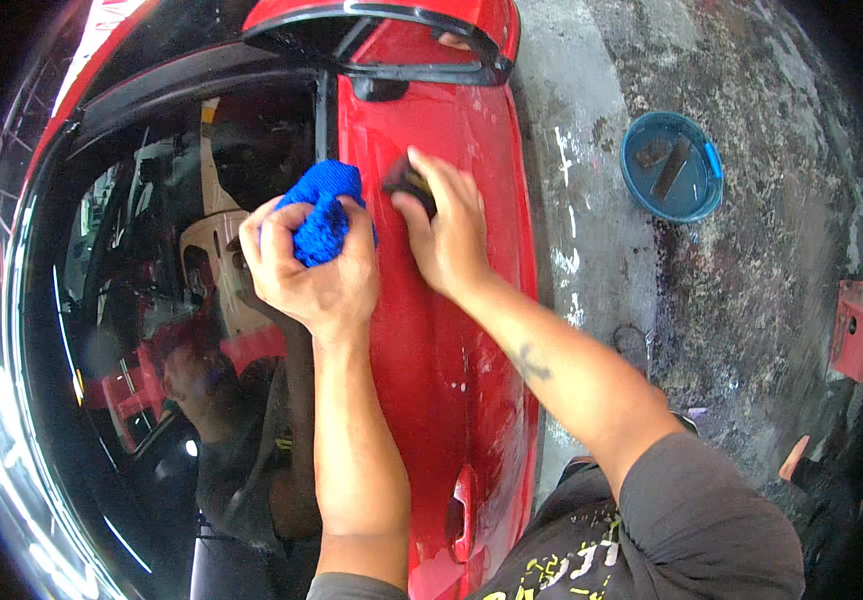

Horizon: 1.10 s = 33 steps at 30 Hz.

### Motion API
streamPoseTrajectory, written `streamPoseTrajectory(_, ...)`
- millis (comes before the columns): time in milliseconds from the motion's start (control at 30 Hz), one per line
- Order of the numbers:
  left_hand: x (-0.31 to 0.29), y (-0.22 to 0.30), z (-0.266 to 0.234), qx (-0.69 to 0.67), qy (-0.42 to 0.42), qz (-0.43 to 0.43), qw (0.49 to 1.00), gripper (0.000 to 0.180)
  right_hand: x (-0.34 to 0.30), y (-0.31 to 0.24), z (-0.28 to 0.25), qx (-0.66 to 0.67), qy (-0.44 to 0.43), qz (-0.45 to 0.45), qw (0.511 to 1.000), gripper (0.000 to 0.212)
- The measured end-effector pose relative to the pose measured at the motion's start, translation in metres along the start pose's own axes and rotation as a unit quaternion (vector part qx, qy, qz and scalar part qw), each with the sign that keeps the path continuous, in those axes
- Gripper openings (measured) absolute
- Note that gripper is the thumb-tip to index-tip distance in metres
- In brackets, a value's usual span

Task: The person scrubs the side of a red car with a sponge and water, then wipes the surface with a blue cloth. They repeatedly dip the sponge into a bucket of water and continue scrubbing and wiping the car door and fender.

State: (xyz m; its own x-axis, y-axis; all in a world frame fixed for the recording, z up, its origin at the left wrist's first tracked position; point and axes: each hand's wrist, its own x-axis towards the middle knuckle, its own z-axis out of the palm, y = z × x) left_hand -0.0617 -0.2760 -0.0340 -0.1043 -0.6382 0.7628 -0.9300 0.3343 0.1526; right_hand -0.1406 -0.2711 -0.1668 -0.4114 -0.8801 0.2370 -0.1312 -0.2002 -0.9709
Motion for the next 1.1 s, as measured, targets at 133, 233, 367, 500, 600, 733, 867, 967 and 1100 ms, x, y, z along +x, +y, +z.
streamPoseTrajectory(133, -0.004, -0.002, -0.004, 0.003, -0.005, -0.009, 1.0, 0.033, -0.051, -0.013, -0.014, 0.026, -0.022, 0.022, 0.999, 0.055)
streamPoseTrajectory(233, -0.003, 0.003, -0.007, 0.01, -0.028, -0.034, 0.999, 0.037, -0.124, -0.042, -0.047, 0.037, -0.083, 0.028, 0.995, 0.065)
streamPoseTrajectory(367, -0.001, 0.001, -0.003, 0.003, -0.026, -0.021, 0.999, 0.039, -0.02, -0.016, 0.0, 0.027, 0.007, -0.017, 0.999, 0.057)
streamPoseTrajectory(500, -0.005, -0.005, -0.002, 0.001, -0.02, -0.023, 1.0, 0.039, -0.007, -0.013, 0.006, 0.018, 0.018, -0.016, 1.0, 0.058)
streamPoseTrajectory(600, -0.004, 0.001, -0.005, 0.002, -0.026, -0.033, 0.999, 0.037, -0.1, -0.037, -0.03, 0.027, -0.056, 0.042, 0.997, 0.066)
streamPoseTrajectory(733, -0.005, 0.003, -0.002, -0.007, -0.03, -0.03, 0.999, 0.033, -0.04, -0.006, -0.004, 0.006, 0.011, -0.001, 1.0, 0.056)
streamPoseTrajectory(867, -0.004, 0.003, -0.003, 0.014, -0.043, -0.018, 0.999, 0.035, 0.004, 0.013, 0.012, 0.012, 0.035, 0.073, 0.997, 0.051)
streamPoseTrajectory(967, -0.008, -0.001, -0.002, -0.006, -0.039, -0.028, 0.999, 0.036, -0.083, -0.011, -0.02, 0.012, -0.022, 0.078, 0.997, 0.06)
streamPoseTrajectory(1100, -0.006, 0.001, -0.003, -0.014, -0.029, -0.034, 0.999, 0.036, -0.111, -0.017, -0.035, 0.005, -0.026, 0.057, 0.998, 0.059)
